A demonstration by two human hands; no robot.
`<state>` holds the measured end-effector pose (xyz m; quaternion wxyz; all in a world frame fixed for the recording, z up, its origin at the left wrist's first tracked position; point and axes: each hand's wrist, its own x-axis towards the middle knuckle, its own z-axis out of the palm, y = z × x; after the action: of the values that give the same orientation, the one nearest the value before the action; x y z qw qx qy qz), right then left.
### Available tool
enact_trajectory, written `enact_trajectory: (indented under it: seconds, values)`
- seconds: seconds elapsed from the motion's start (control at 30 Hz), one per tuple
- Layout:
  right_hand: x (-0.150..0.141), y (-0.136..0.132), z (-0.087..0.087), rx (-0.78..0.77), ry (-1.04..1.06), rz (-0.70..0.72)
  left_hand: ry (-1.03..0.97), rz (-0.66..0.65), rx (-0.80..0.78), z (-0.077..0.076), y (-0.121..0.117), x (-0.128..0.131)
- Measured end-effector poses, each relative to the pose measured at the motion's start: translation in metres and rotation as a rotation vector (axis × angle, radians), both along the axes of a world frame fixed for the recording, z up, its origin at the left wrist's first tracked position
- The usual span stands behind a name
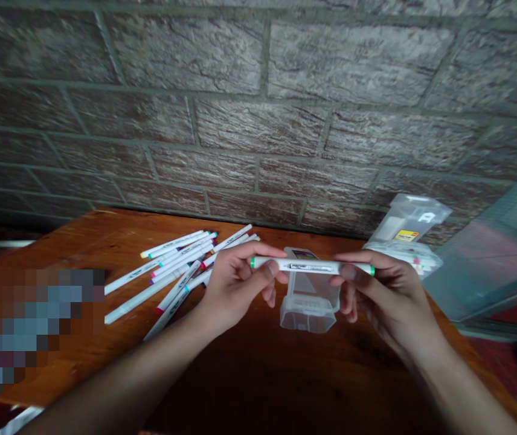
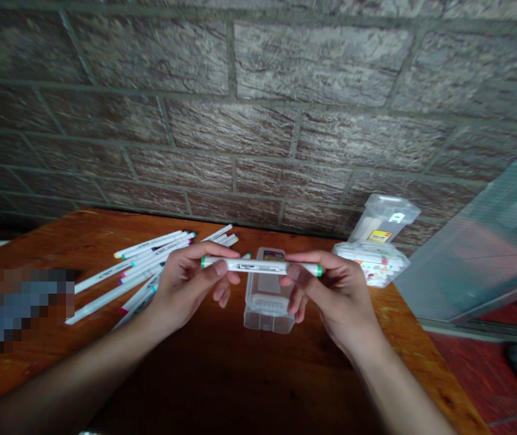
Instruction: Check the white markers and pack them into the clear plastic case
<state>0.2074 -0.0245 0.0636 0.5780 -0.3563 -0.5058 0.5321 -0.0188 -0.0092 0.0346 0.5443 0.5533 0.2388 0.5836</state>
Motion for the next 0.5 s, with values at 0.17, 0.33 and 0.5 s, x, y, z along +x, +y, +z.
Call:
enact_trajectory:
  seconds: [0.17,0.33,0.5]
  values:
    - [0.001,0.0032,-0.0025,0.021,-0.01,0.011,0.007,-0.003,-0.032,0.0025,-0.001,0.0015]
    - [0.0051,0.0072,-0.0035,0.03,-0.019,0.052,-0.052,-0.023,-0.041,0.0028,-0.0006,0.0016]
    - [0.0034,0.0057,0.0004,0.035,-0.009,0.036,-0.07,-0.017,-0.055,0.0041,-0.0003,0.0009]
